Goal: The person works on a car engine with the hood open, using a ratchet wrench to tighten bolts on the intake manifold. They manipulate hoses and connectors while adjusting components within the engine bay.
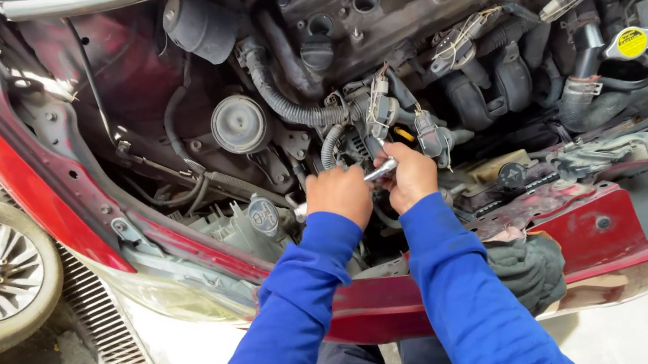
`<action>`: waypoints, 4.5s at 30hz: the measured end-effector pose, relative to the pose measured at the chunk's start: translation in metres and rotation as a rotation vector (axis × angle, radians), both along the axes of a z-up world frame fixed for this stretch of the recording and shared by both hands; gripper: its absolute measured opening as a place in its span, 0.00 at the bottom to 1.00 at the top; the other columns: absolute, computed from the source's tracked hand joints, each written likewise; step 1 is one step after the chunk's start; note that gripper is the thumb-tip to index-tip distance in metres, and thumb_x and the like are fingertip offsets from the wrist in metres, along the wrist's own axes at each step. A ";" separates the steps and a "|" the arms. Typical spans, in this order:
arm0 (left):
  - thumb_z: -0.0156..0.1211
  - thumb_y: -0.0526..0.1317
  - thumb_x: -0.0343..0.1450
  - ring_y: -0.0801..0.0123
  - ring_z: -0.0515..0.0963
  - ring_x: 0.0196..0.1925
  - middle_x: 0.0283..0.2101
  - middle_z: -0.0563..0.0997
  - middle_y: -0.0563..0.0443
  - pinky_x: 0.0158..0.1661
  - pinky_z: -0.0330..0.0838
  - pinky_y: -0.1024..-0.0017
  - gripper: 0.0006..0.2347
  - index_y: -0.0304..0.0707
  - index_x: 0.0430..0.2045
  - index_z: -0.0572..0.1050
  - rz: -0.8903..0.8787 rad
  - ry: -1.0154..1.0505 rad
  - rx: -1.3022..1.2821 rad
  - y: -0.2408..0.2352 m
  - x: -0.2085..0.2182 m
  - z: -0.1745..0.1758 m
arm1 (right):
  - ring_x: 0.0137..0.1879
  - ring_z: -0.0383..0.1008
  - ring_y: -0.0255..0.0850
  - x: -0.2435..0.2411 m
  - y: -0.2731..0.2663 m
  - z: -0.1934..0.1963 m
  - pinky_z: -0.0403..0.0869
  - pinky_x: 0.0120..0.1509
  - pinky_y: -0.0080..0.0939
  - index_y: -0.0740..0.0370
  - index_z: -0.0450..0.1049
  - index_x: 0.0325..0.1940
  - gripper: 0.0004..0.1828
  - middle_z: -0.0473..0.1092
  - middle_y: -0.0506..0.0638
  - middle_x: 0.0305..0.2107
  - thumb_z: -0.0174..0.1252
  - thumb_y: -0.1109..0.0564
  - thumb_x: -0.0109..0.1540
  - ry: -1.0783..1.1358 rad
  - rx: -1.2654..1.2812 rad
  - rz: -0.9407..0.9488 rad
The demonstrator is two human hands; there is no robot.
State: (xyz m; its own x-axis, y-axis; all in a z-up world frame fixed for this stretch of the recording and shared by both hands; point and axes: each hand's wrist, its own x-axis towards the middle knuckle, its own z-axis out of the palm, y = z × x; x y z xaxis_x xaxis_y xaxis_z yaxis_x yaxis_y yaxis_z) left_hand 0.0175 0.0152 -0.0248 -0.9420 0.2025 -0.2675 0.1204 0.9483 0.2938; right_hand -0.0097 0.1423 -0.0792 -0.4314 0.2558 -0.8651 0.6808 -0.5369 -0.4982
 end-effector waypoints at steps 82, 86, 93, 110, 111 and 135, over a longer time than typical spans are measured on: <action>0.43 0.46 0.79 0.39 0.83 0.45 0.41 0.78 0.34 0.45 0.78 0.49 0.11 0.38 0.42 0.67 -0.030 -0.426 -0.024 0.002 -0.002 0.016 | 0.31 0.81 0.47 -0.003 0.009 -0.020 0.74 0.35 0.47 0.64 0.72 0.43 0.12 0.76 0.56 0.28 0.55 0.53 0.62 -0.038 -0.132 0.014; 0.50 0.41 0.72 0.46 0.83 0.30 0.25 0.77 0.46 0.35 0.72 0.51 0.08 0.43 0.23 0.74 -0.145 0.102 -0.131 0.012 -0.014 0.022 | 0.33 0.79 0.49 -0.003 0.008 -0.046 0.81 0.42 0.46 0.68 0.70 0.45 0.13 0.73 0.59 0.28 0.61 0.61 0.59 -0.031 -0.194 -0.157; 0.56 0.39 0.66 0.48 0.78 0.25 0.20 0.75 0.45 0.31 0.66 0.52 0.07 0.40 0.17 0.76 -0.207 0.441 -0.118 0.000 -0.014 0.000 | 0.43 0.78 0.48 -0.002 0.006 -0.082 0.79 0.53 0.56 0.68 0.65 0.58 0.26 0.68 0.60 0.43 0.67 0.63 0.59 0.028 -0.137 -0.181; 0.49 0.43 0.73 0.43 0.84 0.38 0.30 0.81 0.40 0.37 0.72 0.50 0.10 0.41 0.32 0.79 -0.169 -0.124 -0.353 0.016 -0.020 0.019 | 0.40 0.76 0.42 -0.011 -0.002 -0.045 0.77 0.45 0.42 0.63 0.73 0.51 0.25 0.74 0.51 0.35 0.69 0.65 0.51 0.073 -0.122 -0.165; 0.49 0.47 0.75 0.41 0.83 0.45 0.38 0.82 0.37 0.44 0.74 0.48 0.12 0.40 0.41 0.77 -0.063 -0.369 -0.305 0.018 -0.016 0.012 | 0.37 0.76 0.42 -0.009 -0.002 -0.039 0.76 0.43 0.40 0.63 0.74 0.45 0.18 0.73 0.52 0.31 0.69 0.61 0.53 0.051 -0.134 -0.158; 0.64 0.48 0.65 0.47 0.81 0.38 0.30 0.78 0.44 0.43 0.73 0.52 0.09 0.45 0.28 0.77 -0.093 0.002 -0.306 0.028 -0.013 0.026 | 0.35 0.71 0.38 0.002 -0.006 -0.059 0.75 0.43 0.41 0.66 0.73 0.37 0.16 0.66 0.50 0.29 0.70 0.66 0.48 0.029 -0.143 -0.191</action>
State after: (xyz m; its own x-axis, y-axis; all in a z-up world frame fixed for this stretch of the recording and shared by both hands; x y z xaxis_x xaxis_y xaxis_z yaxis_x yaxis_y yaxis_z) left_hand 0.0043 0.0431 0.0016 -0.9241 0.1977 -0.3272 0.2106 0.9776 -0.0041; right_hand -0.0075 0.1363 -0.1385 -0.4119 0.2108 -0.8865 0.5469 -0.7210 -0.4255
